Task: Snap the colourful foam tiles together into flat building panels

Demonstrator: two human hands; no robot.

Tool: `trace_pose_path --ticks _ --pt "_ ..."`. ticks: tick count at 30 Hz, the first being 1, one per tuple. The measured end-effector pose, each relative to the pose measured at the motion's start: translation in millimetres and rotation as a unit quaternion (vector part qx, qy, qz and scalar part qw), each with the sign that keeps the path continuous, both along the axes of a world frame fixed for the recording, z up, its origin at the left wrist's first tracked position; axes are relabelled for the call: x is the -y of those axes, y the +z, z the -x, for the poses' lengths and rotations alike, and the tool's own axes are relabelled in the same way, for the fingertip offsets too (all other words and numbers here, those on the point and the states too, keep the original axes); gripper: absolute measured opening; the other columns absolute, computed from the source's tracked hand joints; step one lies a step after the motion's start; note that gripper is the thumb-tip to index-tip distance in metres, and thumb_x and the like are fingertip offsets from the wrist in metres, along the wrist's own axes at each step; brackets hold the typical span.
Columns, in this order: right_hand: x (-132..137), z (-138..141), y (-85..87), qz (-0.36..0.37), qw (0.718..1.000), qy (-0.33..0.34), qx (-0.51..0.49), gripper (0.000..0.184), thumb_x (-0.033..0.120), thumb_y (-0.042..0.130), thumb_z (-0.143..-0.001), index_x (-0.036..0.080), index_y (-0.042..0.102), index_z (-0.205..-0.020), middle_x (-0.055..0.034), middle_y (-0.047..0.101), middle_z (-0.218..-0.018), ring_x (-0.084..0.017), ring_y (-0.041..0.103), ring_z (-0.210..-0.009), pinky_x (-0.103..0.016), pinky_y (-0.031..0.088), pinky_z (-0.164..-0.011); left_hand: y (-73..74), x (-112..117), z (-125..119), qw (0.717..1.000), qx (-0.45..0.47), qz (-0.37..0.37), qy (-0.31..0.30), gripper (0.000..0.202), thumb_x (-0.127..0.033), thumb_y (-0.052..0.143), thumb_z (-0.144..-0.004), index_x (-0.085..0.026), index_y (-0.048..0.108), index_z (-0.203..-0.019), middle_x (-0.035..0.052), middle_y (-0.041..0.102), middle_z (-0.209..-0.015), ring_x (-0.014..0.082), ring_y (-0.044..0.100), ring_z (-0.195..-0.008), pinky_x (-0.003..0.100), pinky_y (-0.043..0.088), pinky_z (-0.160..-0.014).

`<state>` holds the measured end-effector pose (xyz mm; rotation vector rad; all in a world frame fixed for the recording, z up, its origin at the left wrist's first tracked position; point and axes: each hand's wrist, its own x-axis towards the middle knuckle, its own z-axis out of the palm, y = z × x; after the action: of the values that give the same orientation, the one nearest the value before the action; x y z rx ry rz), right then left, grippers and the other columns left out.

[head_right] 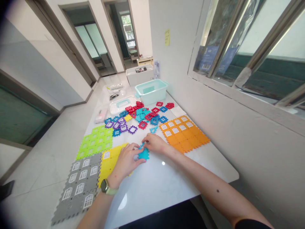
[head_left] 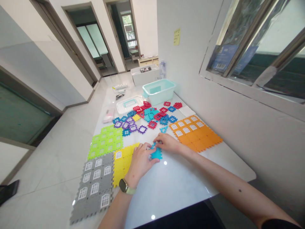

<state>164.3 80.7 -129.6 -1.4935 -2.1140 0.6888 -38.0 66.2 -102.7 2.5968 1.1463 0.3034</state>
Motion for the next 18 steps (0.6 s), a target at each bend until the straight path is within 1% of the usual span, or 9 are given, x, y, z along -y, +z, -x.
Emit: trace_pose_path --ticks 2,4,6,7,9,11,12,14,18 --pt "-1 -5 2.0 -0.016 1.000 -0.007 -0.004 0.026 0.019 0.062 -0.086 0.018 0.073 -0.110 -0.0078 0.068 -0.094 -0.019 0.063 -0.085 -0.028 0.047 -0.079 0.7 2 -1 1.000 -0.006 -0.008 0.005 0.039 -0.042 0.082 -0.073 -0.034 0.071 -0.109 0.0020 0.063 -0.111 0.0266 0.055 -0.107 0.041 0.043 -0.088" --pt "-3 -16 3.9 -0.048 0.998 -0.048 0.002 0.029 0.015 0.054 -0.091 0.017 0.071 -0.114 -0.0098 0.068 -0.099 -0.021 0.063 -0.091 -0.031 0.048 -0.083 -1.0 3 -3 1.000 -0.003 -0.014 0.013 0.039 -0.040 0.081 -0.075 -0.033 0.070 -0.111 0.0028 0.063 -0.110 0.0267 0.056 -0.106 0.041 0.043 -0.086" --pt "-7 -32 4.7 -0.084 0.991 -0.096 0.029 0.034 0.008 0.047 -0.091 0.016 0.070 -0.114 -0.0120 0.068 -0.107 -0.023 0.062 -0.100 -0.034 0.047 -0.089 -4.5 3 -4 1.000 0.008 -0.018 0.024 0.040 -0.039 0.080 -0.075 -0.032 0.069 -0.113 0.0037 0.063 -0.112 0.0269 0.056 -0.106 0.041 0.044 -0.086" --pt "-10 -39 4.2 -0.098 0.988 -0.106 0.049 0.037 0.005 0.046 -0.089 0.015 0.070 -0.115 -0.0126 0.067 -0.113 -0.024 0.060 -0.106 -0.036 0.046 -0.093 -6.6 3 -4 0.999 0.016 -0.020 0.030 0.041 -0.038 0.081 -0.075 -0.031 0.069 -0.113 0.0040 0.063 -0.112 0.0270 0.056 -0.105 0.041 0.044 -0.087" --pt "-13 -51 2.0 -0.105 0.986 -0.091 0.093 0.044 0.000 0.046 -0.085 0.016 0.067 -0.121 -0.0122 0.063 -0.126 -0.026 0.055 -0.118 -0.039 0.041 -0.101 -10.5 2 -5 0.998 0.034 -0.023 0.042 0.042 -0.038 0.081 -0.074 -0.030 0.069 -0.113 0.0042 0.062 -0.113 0.0272 0.056 -0.105 0.042 0.045 -0.090" --pt "-14 -56 -0.8 -0.093 0.985 -0.063 0.129 0.048 0.000 0.047 -0.085 0.018 0.064 -0.126 -0.0106 0.060 -0.134 -0.028 0.050 -0.125 -0.043 0.038 -0.105 -13.3 1 -4 0.997 0.048 -0.021 0.048 0.043 -0.038 0.081 -0.073 -0.030 0.069 -0.113 0.0043 0.062 -0.112 0.0270 0.056 -0.105 0.042 0.044 -0.092" --pt "-13 -56 -1.6 -0.084 0.985 -0.056 0.142 0.048 0.002 0.048 -0.086 0.020 0.063 -0.127 -0.0099 0.059 -0.135 -0.028 0.049 -0.125 -0.044 0.037 -0.105 -14.1 0 -3 0.997 0.053 -0.019 0.049 0.043 -0.038 0.082 -0.072 -0.030 0.069 -0.113 0.0043 0.062 -0.111 0.0268 0.056 -0.105 0.042 0.044 -0.092" --pt "-10 -52 -1.2 -0.074 0.983 -0.057 0.159 0.043 0.006 0.051 -0.087 0.022 0.064 -0.125 -0.0091 0.062 -0.131 -0.030 0.049 -0.123 -0.047 0.037 -0.103 -14.7 -1 -1 0.997 0.061 -0.014 0.050 0.046 -0.037 0.083 -0.071 -0.029 0.069 -0.113 0.0042 0.061 -0.110 0.0265 0.056 -0.105 0.042 0.044 -0.094" --pt "-4 -44 4.6 -0.073 0.980 -0.064 0.176 0.030 0.010 0.055 -0.088 0.020 0.069 -0.113 -0.0111 0.068 -0.115 -0.030 0.054 -0.114 -0.044 0.039 -0.097 -14.0 -2 2 0.996 0.074 0.000 0.053 0.051 -0.036 0.086 -0.067 -0.027 0.068 -0.114 0.0042 0.061 -0.110 0.0266 0.055 -0.105 0.043 0.043 -0.094"
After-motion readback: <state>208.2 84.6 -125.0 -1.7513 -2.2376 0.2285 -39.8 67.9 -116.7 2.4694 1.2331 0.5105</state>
